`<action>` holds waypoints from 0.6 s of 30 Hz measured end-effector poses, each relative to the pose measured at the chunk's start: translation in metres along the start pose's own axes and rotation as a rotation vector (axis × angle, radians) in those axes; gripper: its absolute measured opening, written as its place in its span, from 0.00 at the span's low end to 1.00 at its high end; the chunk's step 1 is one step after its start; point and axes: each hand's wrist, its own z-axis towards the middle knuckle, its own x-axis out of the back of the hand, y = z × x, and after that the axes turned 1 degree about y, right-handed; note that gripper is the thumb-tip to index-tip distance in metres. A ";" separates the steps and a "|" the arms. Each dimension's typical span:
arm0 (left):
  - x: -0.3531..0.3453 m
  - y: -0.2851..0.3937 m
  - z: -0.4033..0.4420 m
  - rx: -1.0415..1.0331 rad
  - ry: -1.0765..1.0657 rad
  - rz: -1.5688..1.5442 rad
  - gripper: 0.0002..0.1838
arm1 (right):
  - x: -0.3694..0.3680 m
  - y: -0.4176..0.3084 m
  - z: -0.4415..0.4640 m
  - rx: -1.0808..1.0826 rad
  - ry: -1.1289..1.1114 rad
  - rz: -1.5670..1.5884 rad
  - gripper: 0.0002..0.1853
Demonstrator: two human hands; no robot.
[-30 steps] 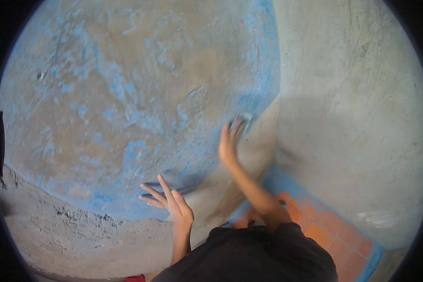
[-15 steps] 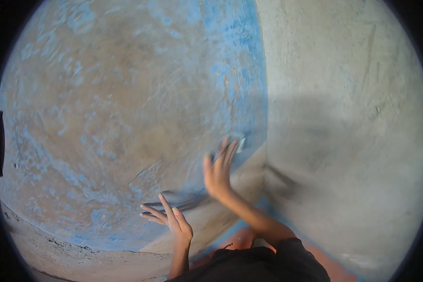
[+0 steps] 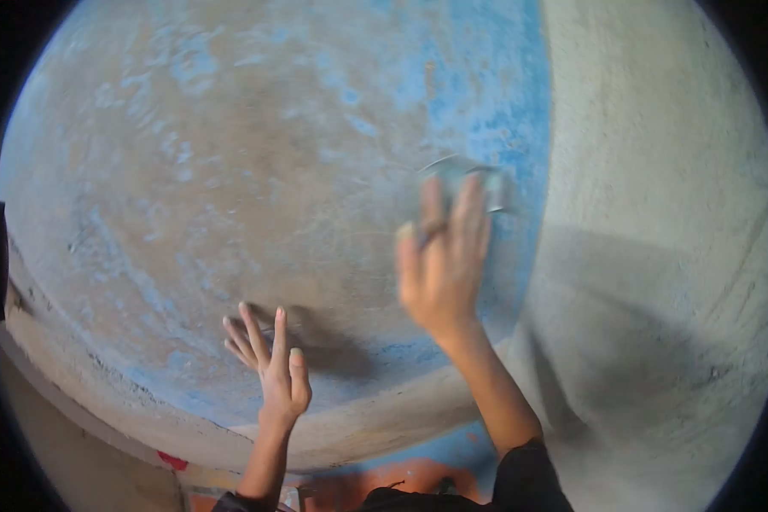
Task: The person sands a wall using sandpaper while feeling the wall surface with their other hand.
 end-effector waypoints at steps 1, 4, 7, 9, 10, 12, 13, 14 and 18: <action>0.007 -0.003 0.008 -0.020 0.016 -0.006 0.28 | -0.001 0.001 0.017 -0.060 0.105 0.005 0.26; 0.030 -0.011 0.028 -0.049 0.123 -0.063 0.27 | -0.012 -0.031 0.022 0.251 -0.170 0.068 0.26; 0.058 -0.015 0.046 -0.114 0.265 -0.118 0.26 | -0.017 -0.057 0.052 0.478 -0.245 0.020 0.27; 0.076 -0.014 0.053 -0.190 0.342 -0.172 0.27 | -0.017 -0.073 0.076 0.542 -0.219 -0.064 0.27; 0.084 -0.014 0.057 -0.295 0.333 -0.173 0.27 | -0.020 -0.085 0.080 0.596 -0.223 0.025 0.26; 0.099 -0.001 0.065 -0.267 0.221 -0.140 0.28 | -0.034 -0.096 0.076 0.750 -0.325 0.011 0.25; 0.103 0.004 0.068 -0.251 0.165 -0.128 0.29 | -0.037 -0.101 0.075 0.829 -0.378 0.001 0.25; 0.101 0.001 0.070 -0.205 0.180 -0.072 0.30 | -0.037 -0.104 0.076 0.779 -0.383 0.166 0.22; 0.081 -0.013 0.069 -0.098 0.198 0.055 0.39 | -0.032 -0.120 0.050 0.696 -0.429 0.162 0.22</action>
